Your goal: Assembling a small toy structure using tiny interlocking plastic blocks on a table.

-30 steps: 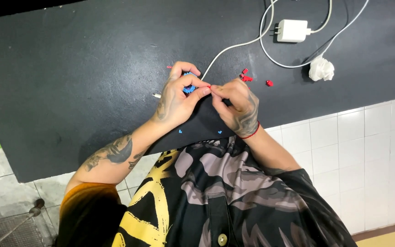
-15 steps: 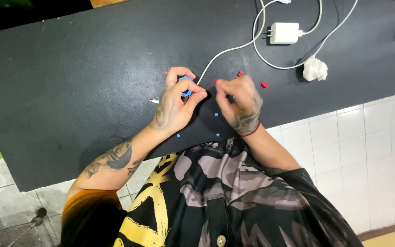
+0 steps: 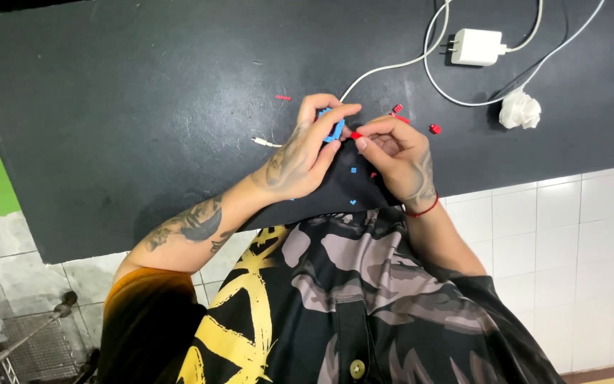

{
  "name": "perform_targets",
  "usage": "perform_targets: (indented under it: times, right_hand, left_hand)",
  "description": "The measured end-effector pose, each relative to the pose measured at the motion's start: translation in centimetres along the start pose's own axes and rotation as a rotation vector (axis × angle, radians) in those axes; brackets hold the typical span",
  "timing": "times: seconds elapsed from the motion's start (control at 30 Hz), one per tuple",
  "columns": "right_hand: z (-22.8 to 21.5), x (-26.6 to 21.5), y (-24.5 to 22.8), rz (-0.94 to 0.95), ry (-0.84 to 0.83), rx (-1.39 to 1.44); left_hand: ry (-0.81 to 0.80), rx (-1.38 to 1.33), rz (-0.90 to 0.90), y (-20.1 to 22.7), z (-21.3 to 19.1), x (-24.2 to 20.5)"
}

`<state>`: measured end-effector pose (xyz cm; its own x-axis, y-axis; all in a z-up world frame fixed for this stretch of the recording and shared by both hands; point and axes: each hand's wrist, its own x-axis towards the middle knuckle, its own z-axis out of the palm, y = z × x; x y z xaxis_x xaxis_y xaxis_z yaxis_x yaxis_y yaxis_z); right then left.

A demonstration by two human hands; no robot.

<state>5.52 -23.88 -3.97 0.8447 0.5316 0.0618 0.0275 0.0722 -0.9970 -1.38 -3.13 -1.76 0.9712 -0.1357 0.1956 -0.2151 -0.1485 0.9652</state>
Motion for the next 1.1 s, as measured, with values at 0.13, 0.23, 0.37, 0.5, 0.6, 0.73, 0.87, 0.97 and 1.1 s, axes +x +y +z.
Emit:
perform_targets:
  times: [0.13, 0.23, 0.37, 0.5, 0.6, 0.73, 0.87, 0.97, 1.1]
  right_hand:
    - [0.2, 0.6, -0.7, 0.061, -0.007, 0.107]
    - [0.5, 0.9, -1.5, 0.108, -0.029, 0.145]
    - [0.5, 1.1, -1.9, 0.124, -0.048, 0.126]
    - [0.7, 1.1, -2.8, 0.149, -0.074, 0.119]
    - [0.4, 1.1, -2.9, 0.175, -0.078, 0.121]
    - [0.3, 1.1, -2.9, 0.185, -0.075, 0.131]
    - [-0.1, 1.2, -2.2, 0.201, -0.096, 0.134]
    - [0.0, 1.1, -2.1, 0.195, -0.106, 0.188]
    - [0.7, 1.2, -2.2, 0.174, -0.108, 0.35]
  left_hand:
    - [-0.004, 0.067, 0.065, 0.8, -0.4, 0.1]
    - [0.026, 0.11, 0.095, 0.3, -0.4, 0.0]
    - [0.054, 0.141, 0.112, 0.0, -0.2, -0.1]
    - [0.035, 0.126, 0.141, 0.3, 0.0, -0.2]
    - [0.035, 0.127, 0.167, 0.0, -0.1, -0.3]
    - [0.04, 0.109, 0.172, -0.5, -0.2, -0.3]
    - [0.056, 0.123, 0.2, -0.4, 0.0, -0.2]
    - [0.051, 0.114, 0.208, -0.2, 0.0, -0.2]
    - [0.065, 0.083, 0.212, 0.1, -0.1, -0.3]
